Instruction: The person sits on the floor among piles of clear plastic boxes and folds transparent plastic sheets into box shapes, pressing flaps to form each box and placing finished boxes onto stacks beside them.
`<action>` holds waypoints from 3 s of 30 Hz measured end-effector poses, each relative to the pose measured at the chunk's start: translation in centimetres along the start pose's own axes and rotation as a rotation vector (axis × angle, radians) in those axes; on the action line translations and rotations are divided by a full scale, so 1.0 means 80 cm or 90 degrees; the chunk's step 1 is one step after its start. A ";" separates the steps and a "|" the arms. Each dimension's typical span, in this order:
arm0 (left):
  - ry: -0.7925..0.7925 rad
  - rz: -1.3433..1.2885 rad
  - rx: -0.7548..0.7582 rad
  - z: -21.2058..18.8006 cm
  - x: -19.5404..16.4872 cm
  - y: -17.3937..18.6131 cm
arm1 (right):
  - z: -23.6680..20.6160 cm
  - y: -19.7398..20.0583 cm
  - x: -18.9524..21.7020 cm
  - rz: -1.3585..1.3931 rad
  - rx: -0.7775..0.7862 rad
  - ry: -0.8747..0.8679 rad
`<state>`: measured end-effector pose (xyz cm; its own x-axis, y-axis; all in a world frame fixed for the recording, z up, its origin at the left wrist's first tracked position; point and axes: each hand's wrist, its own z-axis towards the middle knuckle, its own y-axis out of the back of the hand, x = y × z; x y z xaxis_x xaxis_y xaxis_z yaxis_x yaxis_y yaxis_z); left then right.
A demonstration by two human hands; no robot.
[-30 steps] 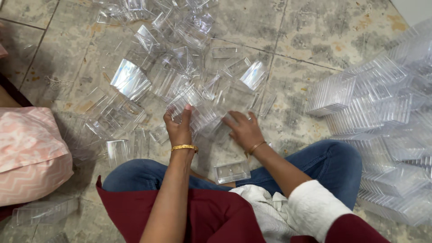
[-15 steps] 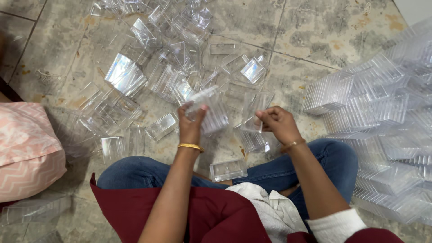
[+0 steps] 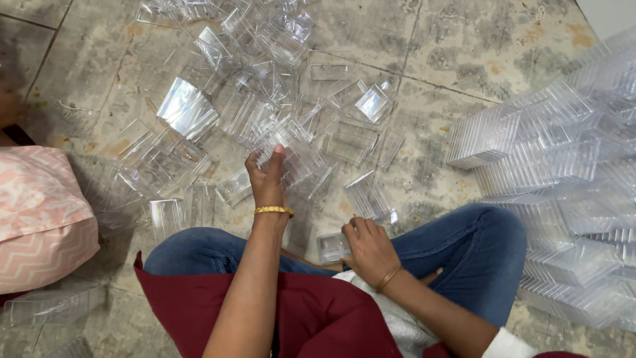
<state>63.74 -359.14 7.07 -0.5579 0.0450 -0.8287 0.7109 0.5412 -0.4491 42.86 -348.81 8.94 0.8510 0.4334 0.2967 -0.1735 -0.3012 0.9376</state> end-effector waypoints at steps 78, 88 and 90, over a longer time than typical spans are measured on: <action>0.274 0.138 0.263 -0.008 0.060 -0.008 | 0.054 0.052 -0.134 0.553 0.054 0.088; 0.095 0.286 0.171 -0.024 0.064 -0.024 | 0.048 0.020 -0.115 0.845 -0.184 -0.181; 0.001 0.382 0.179 -0.040 0.061 -0.036 | 0.050 0.000 -0.118 0.934 -0.192 -0.183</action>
<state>57.61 -357.75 5.39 -0.0311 0.2721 -0.9618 0.9830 0.1823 0.0197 36.78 -356.29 5.40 -0.0995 -0.2701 0.9577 -0.9850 -0.1099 -0.1334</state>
